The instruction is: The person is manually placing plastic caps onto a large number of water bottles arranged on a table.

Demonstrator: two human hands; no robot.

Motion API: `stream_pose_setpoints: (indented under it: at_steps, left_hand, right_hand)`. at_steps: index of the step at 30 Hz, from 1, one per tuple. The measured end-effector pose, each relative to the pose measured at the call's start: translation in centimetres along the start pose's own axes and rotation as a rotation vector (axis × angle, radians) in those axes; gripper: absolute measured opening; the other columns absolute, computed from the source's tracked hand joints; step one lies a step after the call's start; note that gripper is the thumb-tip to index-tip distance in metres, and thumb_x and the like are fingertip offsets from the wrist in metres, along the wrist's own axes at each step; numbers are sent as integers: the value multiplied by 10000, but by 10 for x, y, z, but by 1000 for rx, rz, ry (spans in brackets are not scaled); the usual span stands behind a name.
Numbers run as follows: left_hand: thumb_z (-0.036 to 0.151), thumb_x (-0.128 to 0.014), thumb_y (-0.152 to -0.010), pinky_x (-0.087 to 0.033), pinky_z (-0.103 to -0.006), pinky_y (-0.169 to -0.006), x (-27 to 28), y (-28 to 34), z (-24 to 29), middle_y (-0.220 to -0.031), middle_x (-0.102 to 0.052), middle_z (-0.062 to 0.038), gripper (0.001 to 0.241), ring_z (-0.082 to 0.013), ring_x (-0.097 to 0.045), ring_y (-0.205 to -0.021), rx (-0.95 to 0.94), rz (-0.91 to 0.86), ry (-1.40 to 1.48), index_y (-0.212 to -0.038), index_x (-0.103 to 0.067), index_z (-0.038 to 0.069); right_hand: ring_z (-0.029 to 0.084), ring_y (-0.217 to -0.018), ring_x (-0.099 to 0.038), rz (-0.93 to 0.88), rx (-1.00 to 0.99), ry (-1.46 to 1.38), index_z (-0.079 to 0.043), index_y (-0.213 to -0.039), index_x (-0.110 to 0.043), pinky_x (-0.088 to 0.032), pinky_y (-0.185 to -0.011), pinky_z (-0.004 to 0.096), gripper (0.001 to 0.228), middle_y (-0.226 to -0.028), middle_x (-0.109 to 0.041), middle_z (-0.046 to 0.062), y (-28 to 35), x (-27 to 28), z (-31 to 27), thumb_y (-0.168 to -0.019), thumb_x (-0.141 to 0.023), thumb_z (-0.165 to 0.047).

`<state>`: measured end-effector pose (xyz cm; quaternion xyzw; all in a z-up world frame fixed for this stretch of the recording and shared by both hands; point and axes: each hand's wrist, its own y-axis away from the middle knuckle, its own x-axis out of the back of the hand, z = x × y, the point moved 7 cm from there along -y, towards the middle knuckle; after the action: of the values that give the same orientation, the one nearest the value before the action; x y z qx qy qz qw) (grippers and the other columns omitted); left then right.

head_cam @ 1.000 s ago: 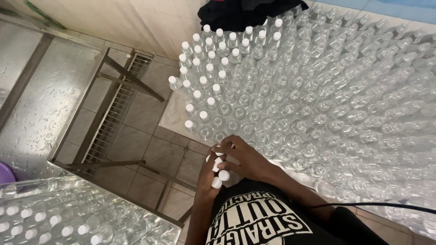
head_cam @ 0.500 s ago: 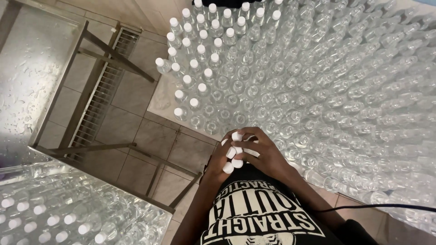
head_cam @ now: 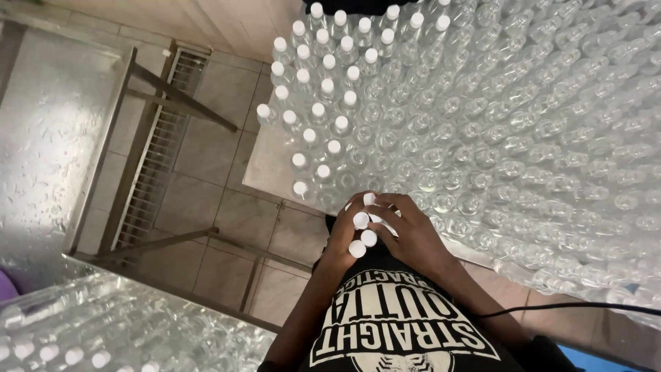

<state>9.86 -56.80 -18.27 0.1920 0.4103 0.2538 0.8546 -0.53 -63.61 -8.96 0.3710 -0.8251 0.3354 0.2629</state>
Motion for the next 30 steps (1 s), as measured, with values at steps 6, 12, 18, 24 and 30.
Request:
stream_pose_setpoints:
  at_steps: [6, 12, 18, 24, 30]
  left_hand:
    - [402, -686, -1048, -559, -207, -782, 28, -13, 13, -1009, -635, -26, 562, -88, -628, -944, 38, -209, -17, -1462, -617, 28]
    - [261, -674, -1034, -352, -192, -482, 55, -40, 26, -823, -521, 20, 288, -72, -450, -660, 362, -126, 190, -1274, -708, 104]
    - [234, -647, -1055, -339, -212, -476, 73, -58, 38, -806, -515, 1, 273, -87, -431, -619, 373, -131, 232, -1282, -693, 89]
    - [226, -628, -1066, -347, -235, -494, 74, -57, 44, -826, -504, -3, 275, -100, -441, -643, 343, -111, 300, -1296, -684, 86]
    - [215, -621, -1057, -338, -225, -490, 61, -55, 36, -810, -513, 14, 182, -89, -433, -622, 318, -84, 333, -1155, -693, 79]
  right_hand:
    - [340, -1013, -789, 76, -123, -99, -81, -1237, -806, -659, -886, 441, 295, -1147, -751, 134, -30, -20, -27, -963, -824, -189]
    - [295, -950, -772, 208, -307, -188, -93, -1269, -798, -651, -865, 423, 307, -1115, -739, 107, -23, -24, 0, -982, -805, -204]
    - [339, -1102, -700, 245, -721, -348, -43, -1319, -796, -640, -967, 454, 355, -1260, -610, 191, -16, -19, 80, -964, -810, -40]
    - [502, -1096, -706, 221, -540, -148, 62, -1435, -691, -632, -939, 548, 508, -1199, -643, 328, -69, 6, 172, -945, -824, 86]
    - [371, -1053, -728, 149, -334, 168, 24, -1343, -757, -646, -918, 479, 393, -1132, -654, 213, -185, 8, 275, -970, -876, -9]
